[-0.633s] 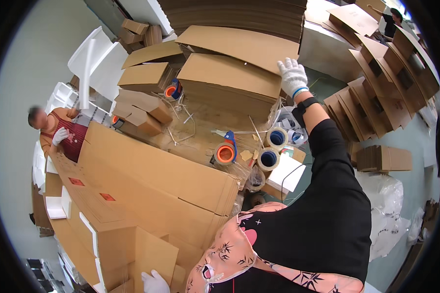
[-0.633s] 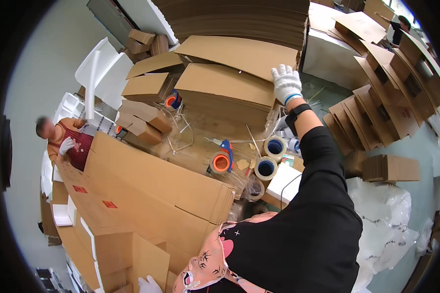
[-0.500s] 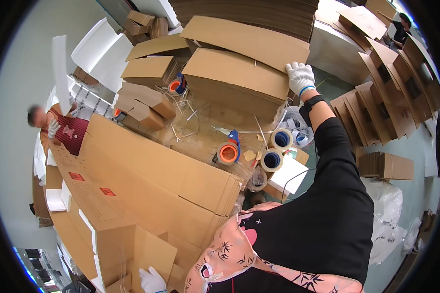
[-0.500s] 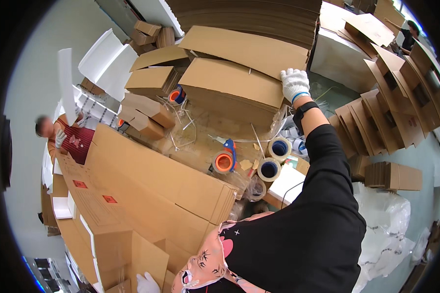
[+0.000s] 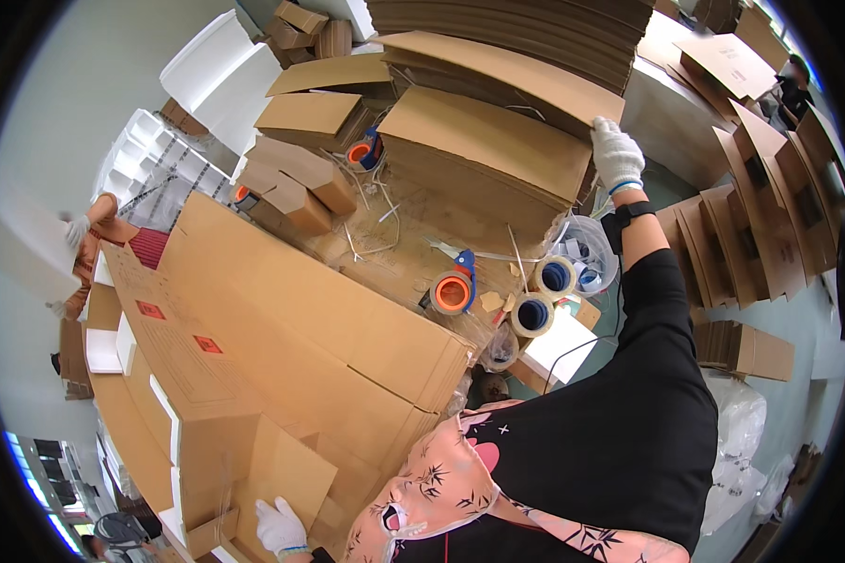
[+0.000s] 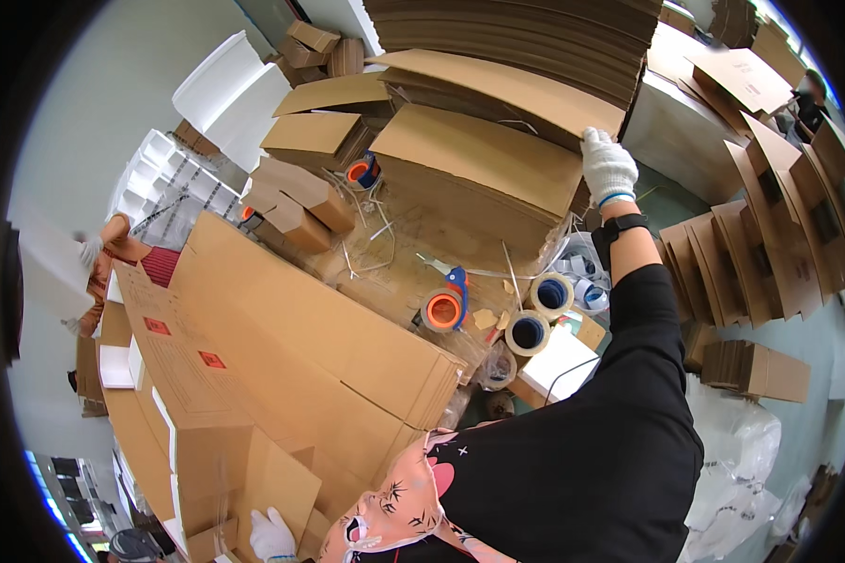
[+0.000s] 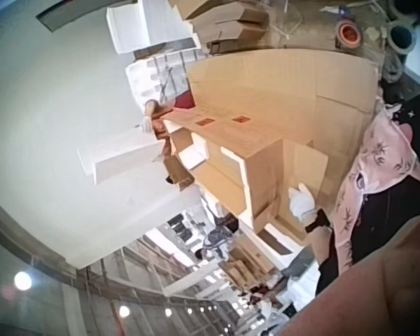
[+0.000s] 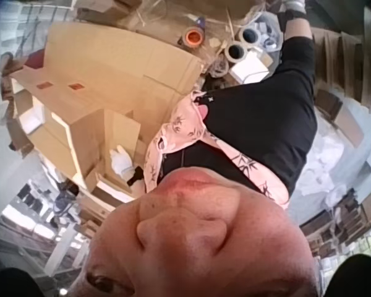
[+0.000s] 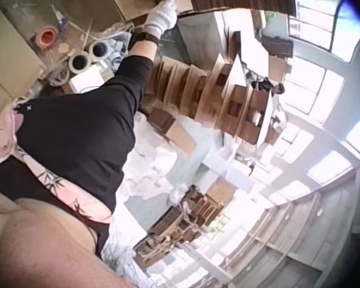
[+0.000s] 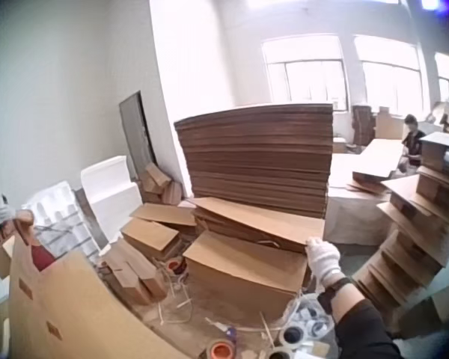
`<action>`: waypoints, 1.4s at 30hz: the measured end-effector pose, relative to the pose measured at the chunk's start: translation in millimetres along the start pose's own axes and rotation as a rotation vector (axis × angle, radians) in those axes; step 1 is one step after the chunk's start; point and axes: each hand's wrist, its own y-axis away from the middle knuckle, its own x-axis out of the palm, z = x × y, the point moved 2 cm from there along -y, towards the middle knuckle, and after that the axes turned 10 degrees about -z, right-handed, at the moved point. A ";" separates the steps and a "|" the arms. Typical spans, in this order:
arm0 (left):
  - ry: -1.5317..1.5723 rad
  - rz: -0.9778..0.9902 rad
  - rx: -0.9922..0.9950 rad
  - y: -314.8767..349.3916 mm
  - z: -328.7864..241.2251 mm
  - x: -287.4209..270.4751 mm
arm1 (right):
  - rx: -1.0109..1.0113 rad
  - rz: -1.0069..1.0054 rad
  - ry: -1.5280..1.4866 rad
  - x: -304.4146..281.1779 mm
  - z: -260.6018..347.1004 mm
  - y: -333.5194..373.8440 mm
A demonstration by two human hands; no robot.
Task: The person assembles cardboard boxes and packs them with white foam inserts. They place corner protectors and large foam sheets inside the boxes, then use a tape dispenser to seal the cardboard flaps. The process is repeated for multiple boxes in a warehouse setting.
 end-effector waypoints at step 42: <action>1.765 -1.172 -0.082 -175.4 526.8 -31.2 | -0.563 0.873 -2.570 -531.0 547.0 234.1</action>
